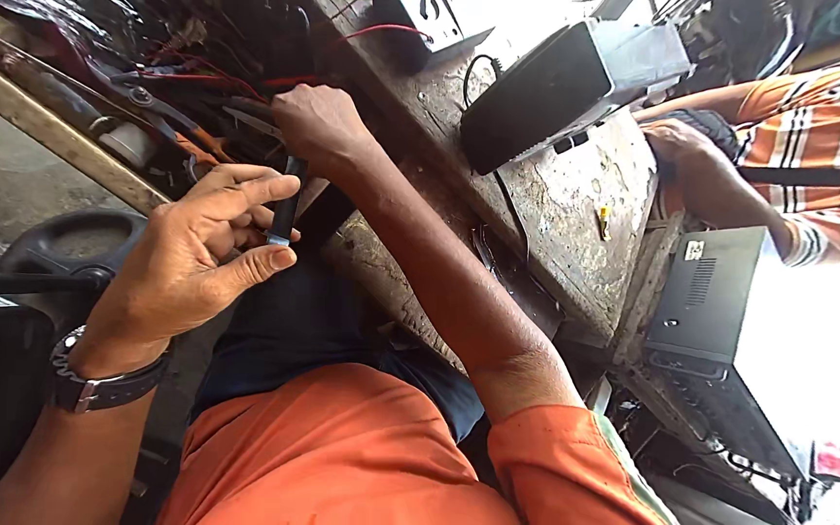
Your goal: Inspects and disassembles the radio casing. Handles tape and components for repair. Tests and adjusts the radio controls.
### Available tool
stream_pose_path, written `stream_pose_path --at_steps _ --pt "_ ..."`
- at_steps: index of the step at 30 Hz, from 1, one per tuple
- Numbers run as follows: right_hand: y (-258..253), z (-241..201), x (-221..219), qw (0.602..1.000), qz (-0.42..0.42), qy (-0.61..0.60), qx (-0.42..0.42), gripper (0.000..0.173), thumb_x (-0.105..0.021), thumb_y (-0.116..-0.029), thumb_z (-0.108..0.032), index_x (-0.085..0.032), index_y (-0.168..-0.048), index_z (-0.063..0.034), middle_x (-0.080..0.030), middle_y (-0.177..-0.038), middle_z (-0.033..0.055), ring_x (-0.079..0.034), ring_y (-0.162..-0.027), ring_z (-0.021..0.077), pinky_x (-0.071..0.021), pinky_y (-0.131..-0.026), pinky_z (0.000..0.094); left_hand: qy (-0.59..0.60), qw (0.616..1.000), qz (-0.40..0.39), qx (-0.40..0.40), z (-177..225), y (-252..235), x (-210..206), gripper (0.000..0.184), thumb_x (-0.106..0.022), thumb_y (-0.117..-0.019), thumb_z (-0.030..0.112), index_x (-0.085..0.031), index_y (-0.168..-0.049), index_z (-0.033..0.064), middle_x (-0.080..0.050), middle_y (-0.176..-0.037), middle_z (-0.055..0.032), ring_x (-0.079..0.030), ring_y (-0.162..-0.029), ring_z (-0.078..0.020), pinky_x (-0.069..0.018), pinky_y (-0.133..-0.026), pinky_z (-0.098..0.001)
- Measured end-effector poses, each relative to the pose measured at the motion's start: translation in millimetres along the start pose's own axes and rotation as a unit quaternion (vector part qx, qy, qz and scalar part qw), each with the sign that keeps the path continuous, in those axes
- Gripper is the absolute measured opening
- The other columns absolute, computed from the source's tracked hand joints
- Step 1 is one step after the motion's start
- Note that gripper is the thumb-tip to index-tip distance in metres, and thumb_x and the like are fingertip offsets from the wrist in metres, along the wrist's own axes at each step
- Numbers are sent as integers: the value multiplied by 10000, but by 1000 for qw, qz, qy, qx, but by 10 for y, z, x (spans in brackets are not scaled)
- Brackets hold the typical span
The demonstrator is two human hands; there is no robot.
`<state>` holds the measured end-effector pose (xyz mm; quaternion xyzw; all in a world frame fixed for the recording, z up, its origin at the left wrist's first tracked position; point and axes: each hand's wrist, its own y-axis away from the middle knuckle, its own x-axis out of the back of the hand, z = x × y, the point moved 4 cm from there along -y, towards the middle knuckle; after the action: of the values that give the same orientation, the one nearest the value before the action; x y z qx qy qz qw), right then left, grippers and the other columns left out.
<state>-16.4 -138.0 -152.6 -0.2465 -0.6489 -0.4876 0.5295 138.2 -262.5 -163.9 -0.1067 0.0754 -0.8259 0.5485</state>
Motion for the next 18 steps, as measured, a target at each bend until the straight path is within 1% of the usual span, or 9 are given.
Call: stream_pose_path --at_steps 3,5,7,9,10,11,13,16,18 --pt "16 34 -48 1000 -3 -7 2 173 -577 -975 -92 -714 -1077 -61 -714 -1138 153 -679 -1082 368 -542 -778 601 0 1000 -8 1 50 -40 -68 574 -711 -936 183 -533 -1473 87 -499 -1458 -69 -694 -998 -143 -626 -829 -274" --pt "-28 6 -154 1000 1 -10 -13 176 -594 -961 -91 -723 -1081 -80 -721 -1135 132 -685 -1072 346 -550 -763 578 11 1000 -4 2 80 -40 -100 586 -723 -925 175 -535 -1473 83 -507 -1438 -78 -695 -1008 -162 -631 -828 -286" --pt "-57 -18 -197 1000 7 -20 -24 197 -586 -960 -82 -724 -1100 -89 -720 -1148 123 -683 -1085 328 -554 -770 553 8 1000 4 7 111 -16 -107 599 -730 -917 183 -535 -1476 88 -509 -1439 -81 -700 -984 -162 -634 -812 -285" --pt "-61 -3 -205 999 4 -37 -25 223 -566 -979 -94 -719 -1142 -90 -693 -1224 142 -666 -1131 338 -552 -806 552 10 1000 4 8 139 7 -107 602 -736 -918 196 -533 -1474 87 -505 -1442 -79 -701 -975 -157 -634 -809 -279" --pt "-64 24 -208 999 3 -42 -22 238 -574 -979 -113 -713 -1172 -91 -657 -1280 157 -649 -1155 346 -551 -826 553 11 1000 3 7 147 6 -108 609 -741 -918 208 -532 -1476 86 -503 -1447 -79 -702 -974 -158 -635 -807 -280" --pt "-62 54 -204 999 6 -46 -16 237 -607 -953 -131 -713 -1160 -86 -649 -1284 161 -644 -1157 345 -553 -827 556 12 1000 1 8 155 3 -112 614 -744 -917 215 -531 -1477 81 -501 -1449 -83 -702 -975 -162 -636 -808 -282" --pt "-49 68 -180 998 5 -57 -9 214 -639 -925 -115 -719 -1119 -76 -677 -1230 147 -652 -1144 335 -553 -822 561 12 1000 -5 12 175 0 -127 621 -745 -915 219 -527 -1477 72 -496 -1457 -90 -703 -999 -175 -637 -823 -292" --pt "-41 7 -129 997 -15 -71 -28 198 -608 -949 -80 -720 -1113 -79 -697 -1201 128 -666 -1126 326 -557 -795 561 11 1000 -6 11 238 -25 -166 626 -748 -910 232 -528 -1472 64 -500 -1454 -90 -703 -994 -179 -637 -822 -294" --pt "-41 -7 -140 997 -13 -70 -38 208 -578 -972 -78 -721 -1123 -85 -704 -1192 132 -672 -1118 337 -558 -784 567 10 1000 -8 4 288 -50 -192 635 -750 -909 254 -526 -1471 59 -502 -1441 -93 -703 -990 -183 -638 -823 -296"
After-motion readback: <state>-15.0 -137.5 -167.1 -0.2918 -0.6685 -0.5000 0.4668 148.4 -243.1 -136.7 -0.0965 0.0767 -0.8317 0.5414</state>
